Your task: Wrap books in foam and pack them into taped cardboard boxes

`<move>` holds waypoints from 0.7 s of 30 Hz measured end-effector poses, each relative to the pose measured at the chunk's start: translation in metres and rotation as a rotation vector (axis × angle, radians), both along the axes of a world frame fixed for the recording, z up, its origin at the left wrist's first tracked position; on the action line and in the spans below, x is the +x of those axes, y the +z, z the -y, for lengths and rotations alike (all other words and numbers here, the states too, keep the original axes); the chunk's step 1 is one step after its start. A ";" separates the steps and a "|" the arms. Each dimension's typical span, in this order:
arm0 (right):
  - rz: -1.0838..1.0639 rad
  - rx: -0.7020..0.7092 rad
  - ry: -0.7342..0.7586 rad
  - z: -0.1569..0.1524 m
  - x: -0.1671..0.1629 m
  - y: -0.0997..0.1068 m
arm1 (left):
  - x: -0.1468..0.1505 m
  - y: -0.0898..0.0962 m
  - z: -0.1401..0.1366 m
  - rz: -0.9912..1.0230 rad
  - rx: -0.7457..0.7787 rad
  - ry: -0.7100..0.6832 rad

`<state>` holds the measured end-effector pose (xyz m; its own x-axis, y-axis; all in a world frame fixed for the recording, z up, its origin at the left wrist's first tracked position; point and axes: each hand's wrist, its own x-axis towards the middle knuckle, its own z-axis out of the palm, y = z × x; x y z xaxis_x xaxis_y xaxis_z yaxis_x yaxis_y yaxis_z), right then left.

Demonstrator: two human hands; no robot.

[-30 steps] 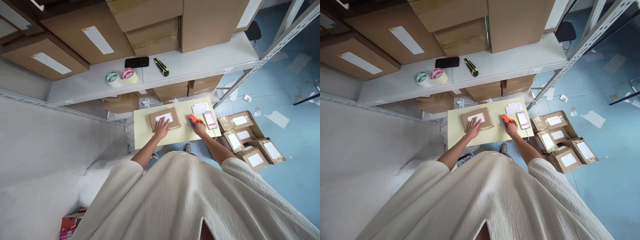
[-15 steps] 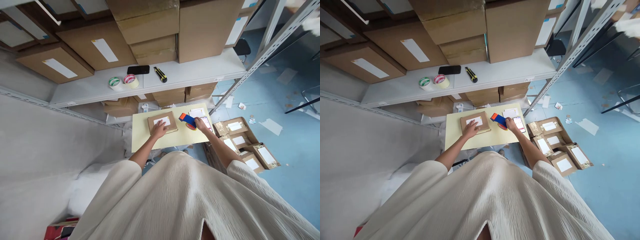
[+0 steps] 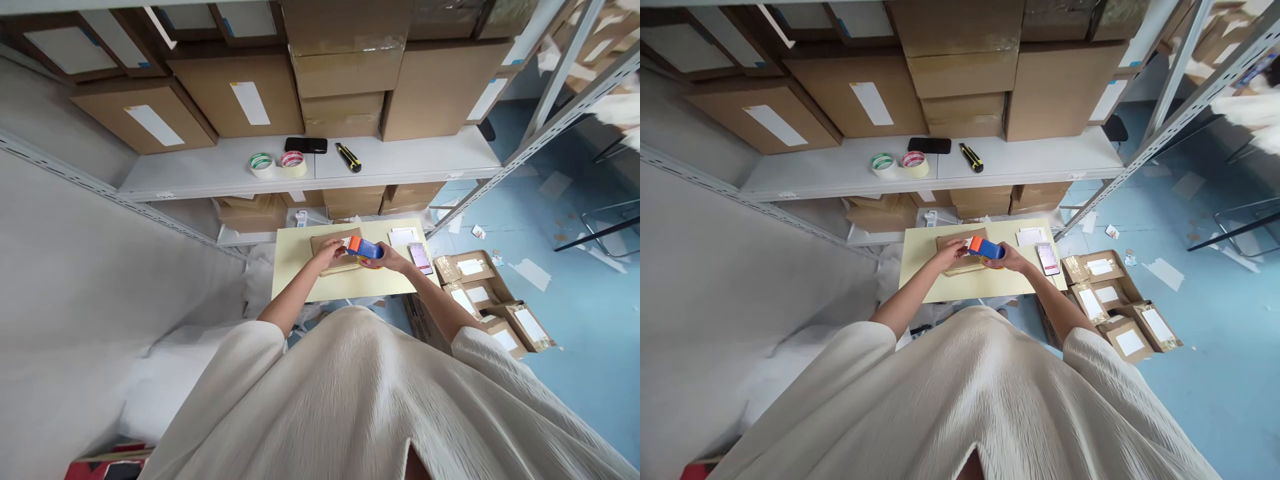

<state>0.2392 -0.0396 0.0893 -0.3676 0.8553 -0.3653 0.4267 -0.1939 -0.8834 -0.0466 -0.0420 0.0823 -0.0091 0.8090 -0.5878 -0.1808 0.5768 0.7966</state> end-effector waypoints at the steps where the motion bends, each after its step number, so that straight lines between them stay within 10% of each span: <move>1: 0.006 -0.002 -0.003 0.004 -0.005 0.000 | -0.004 0.000 0.001 0.018 -0.008 0.004; 13: 0.253 0.007 -0.066 0.058 -0.045 -0.013 | -0.030 -0.030 0.010 -0.208 0.049 -0.155; 21: 0.571 0.277 0.089 0.047 -0.038 -0.007 | -0.018 0.001 -0.028 -0.518 0.070 -0.288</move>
<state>0.2013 -0.0865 0.0827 -0.2543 0.9214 -0.2940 0.8486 0.0667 -0.5249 -0.0647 -0.0137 0.0831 -0.0548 0.8582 -0.5103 0.3969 0.4877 0.7776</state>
